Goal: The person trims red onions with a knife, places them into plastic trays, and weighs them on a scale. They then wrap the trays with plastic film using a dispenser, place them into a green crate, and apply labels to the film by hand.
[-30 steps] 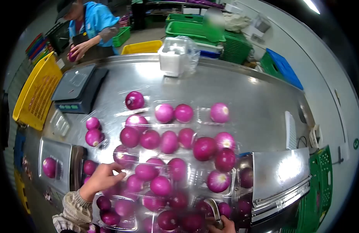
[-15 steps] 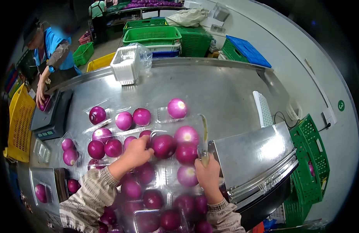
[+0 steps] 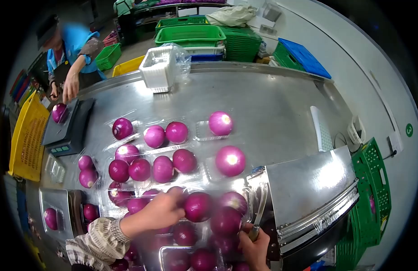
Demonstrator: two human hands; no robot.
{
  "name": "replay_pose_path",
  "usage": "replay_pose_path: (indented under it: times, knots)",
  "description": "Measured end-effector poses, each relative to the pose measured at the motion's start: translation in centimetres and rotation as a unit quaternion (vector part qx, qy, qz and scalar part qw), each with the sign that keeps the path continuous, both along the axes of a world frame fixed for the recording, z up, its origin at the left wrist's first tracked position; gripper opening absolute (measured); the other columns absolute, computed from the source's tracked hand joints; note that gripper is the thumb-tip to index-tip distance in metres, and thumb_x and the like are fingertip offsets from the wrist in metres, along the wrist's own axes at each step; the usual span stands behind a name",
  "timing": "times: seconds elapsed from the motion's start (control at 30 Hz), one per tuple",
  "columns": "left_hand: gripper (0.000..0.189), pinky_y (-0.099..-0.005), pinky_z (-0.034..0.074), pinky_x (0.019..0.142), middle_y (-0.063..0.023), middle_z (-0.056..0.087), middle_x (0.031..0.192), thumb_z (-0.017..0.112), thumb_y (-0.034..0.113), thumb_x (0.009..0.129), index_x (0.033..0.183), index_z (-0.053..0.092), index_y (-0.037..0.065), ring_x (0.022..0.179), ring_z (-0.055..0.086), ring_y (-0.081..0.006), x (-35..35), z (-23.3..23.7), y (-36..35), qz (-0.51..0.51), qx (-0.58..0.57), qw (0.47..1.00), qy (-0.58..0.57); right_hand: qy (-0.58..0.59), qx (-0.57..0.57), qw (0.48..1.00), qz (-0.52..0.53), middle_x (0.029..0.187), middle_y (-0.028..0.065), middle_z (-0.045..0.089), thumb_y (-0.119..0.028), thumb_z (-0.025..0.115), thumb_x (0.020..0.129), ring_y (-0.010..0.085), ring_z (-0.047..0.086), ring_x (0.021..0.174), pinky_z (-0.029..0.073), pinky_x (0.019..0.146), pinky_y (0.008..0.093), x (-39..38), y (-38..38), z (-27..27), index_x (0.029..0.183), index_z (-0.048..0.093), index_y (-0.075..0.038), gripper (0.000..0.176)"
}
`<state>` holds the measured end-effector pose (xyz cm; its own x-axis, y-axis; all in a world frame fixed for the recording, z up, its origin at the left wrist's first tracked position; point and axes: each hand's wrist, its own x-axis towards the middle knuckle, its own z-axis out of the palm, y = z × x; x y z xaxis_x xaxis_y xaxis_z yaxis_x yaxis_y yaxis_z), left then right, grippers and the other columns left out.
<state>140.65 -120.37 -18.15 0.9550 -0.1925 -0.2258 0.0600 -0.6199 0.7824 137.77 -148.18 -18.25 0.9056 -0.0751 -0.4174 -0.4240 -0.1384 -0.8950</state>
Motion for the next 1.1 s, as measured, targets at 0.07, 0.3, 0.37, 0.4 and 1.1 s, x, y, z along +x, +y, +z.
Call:
replay_pose_path:
  times: [0.07,0.3,0.37,0.4,1.1]
  knots:
    - [0.036,-0.0484,0.051,0.067,-0.0276,0.063,0.079,0.062,0.012,0.076,0.098,0.048,-0.013,0.076,0.063,-0.0434,0.4,0.8,-1.0,-0.013,0.079,0.997,-0.015,0.0,0.022,1.0,0.006,0.064,0.0028,0.059,0.003,0.056,0.084,0.007,0.051,0.048,0.037,0.044,0.0209,-0.7,0.3,-0.4,0.1,0.063,0.007,0.019]
    - [0.049,-0.0474,0.053,0.061,-0.0287,0.062,0.094,0.061,0.014,0.077,0.115,0.045,-0.013,0.069,0.065,-0.04,-1.4,0.7,-3.1,0.013,0.185,0.979,-0.081,0.001,0.047,0.998,0.036,0.076,0.0031,0.064,0.001,0.06,0.088,0.0057,0.05,0.053,0.038,0.048,0.0201,-2.0,-0.7,-0.4,0.107,0.064,0.004,0.02]
    - [0.052,-0.046,0.054,0.063,-0.0287,0.06,0.108,0.061,0.013,0.078,0.12,0.045,-0.012,0.072,0.065,-0.0397,-2.0,0.7,-3.4,0.025,0.184,0.976,-0.11,0.007,0.036,0.999,0.022,0.067,0.0028,0.061,0.002,0.058,0.085,0.0067,0.05,0.048,0.035,0.043,0.0211,-2.0,-0.2,-0.7,0.103,0.063,0.008,0.02]
    - [0.053,-0.0452,0.054,0.064,-0.028,0.058,0.114,0.061,0.013,0.078,0.122,0.045,-0.01,0.075,0.065,-0.0394,-2.3,0.9,-3.3,0.03,0.178,0.976,-0.124,0.014,0.019,1.0,0.011,0.07,0.0029,0.061,0.001,0.059,0.085,0.0066,0.05,0.048,0.036,0.044,0.0211,-2.1,-0.7,-1.7,0.109,0.061,0.008,0.025]
    - [0.026,-0.0358,0.05,0.089,-0.013,0.064,0.115,0.06,0.014,0.091,0.114,0.064,0.002,0.104,0.062,-0.0229,-18.9,10.4,-7.5,-0.074,-0.107,0.991,-0.044,0.099,0.232,0.963,0.099,0.072,0.0075,0.064,0.0,0.065,0.085,0.0069,0.05,0.052,0.039,0.047,0.0227,-14.2,-14.8,3.1,0.1,0.064,0.005,0.016]
